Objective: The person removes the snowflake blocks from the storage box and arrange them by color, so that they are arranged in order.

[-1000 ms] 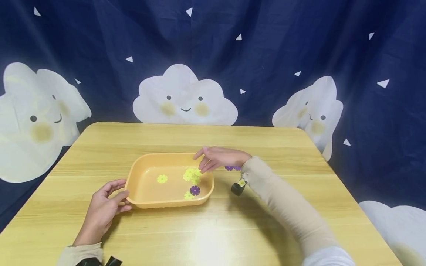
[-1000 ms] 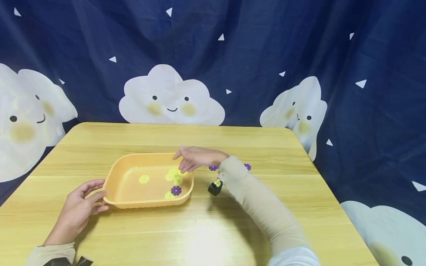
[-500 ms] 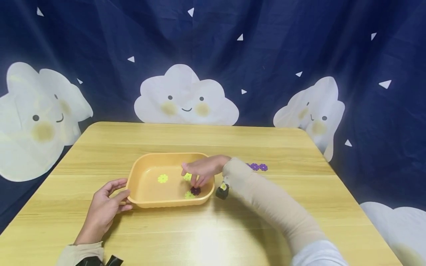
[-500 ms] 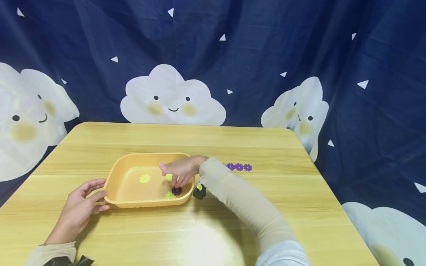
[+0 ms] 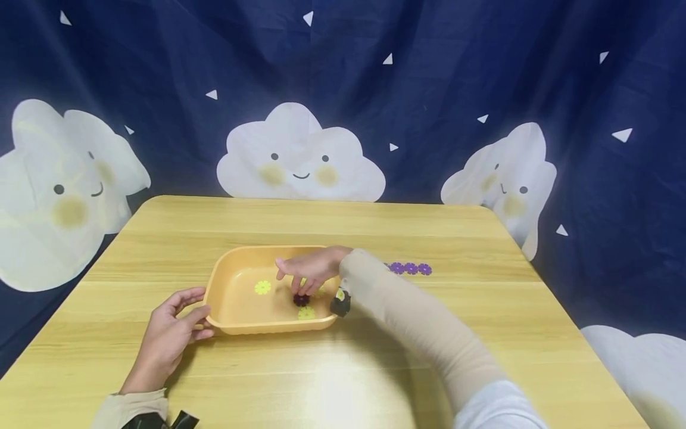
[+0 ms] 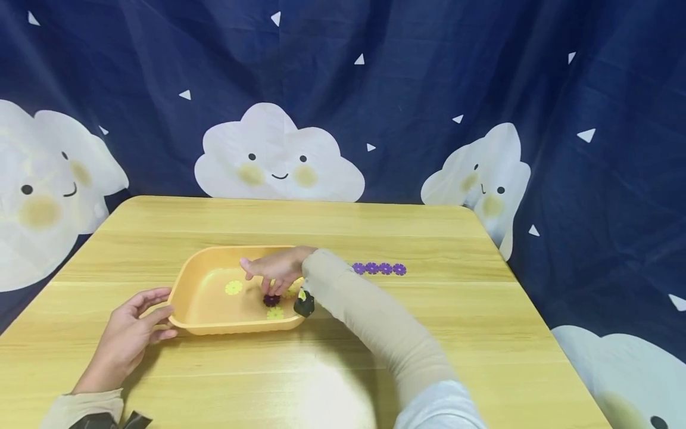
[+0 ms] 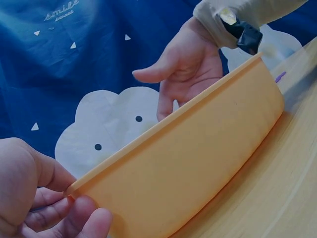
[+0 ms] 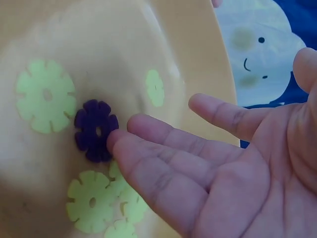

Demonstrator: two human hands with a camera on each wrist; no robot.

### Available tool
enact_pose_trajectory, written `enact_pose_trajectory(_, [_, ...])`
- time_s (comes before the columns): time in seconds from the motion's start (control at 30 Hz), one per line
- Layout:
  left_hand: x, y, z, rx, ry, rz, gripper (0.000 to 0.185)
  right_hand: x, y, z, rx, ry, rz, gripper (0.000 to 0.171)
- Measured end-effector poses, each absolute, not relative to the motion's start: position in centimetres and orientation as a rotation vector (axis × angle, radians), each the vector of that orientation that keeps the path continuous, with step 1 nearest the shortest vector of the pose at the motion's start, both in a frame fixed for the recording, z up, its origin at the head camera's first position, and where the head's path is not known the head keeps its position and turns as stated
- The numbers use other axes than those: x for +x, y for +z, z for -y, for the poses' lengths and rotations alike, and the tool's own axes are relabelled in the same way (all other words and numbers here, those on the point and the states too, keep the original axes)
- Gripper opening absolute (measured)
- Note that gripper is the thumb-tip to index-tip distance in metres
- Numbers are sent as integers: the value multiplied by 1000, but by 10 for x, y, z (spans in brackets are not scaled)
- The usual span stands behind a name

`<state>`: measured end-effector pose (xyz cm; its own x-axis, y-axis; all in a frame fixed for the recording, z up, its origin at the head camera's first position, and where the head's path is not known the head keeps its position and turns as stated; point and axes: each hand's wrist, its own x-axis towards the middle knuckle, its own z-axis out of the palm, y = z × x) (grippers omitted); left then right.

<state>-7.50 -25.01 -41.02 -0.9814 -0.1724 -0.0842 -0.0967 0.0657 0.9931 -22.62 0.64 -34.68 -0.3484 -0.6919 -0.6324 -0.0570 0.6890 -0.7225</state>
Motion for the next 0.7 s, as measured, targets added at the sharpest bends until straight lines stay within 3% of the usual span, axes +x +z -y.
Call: enact_pose_trajectory(0.7, [-75, -410, 250, 289, -2095, 2251, 44, -244, -358, 19, -684, -876, -1835, 67])
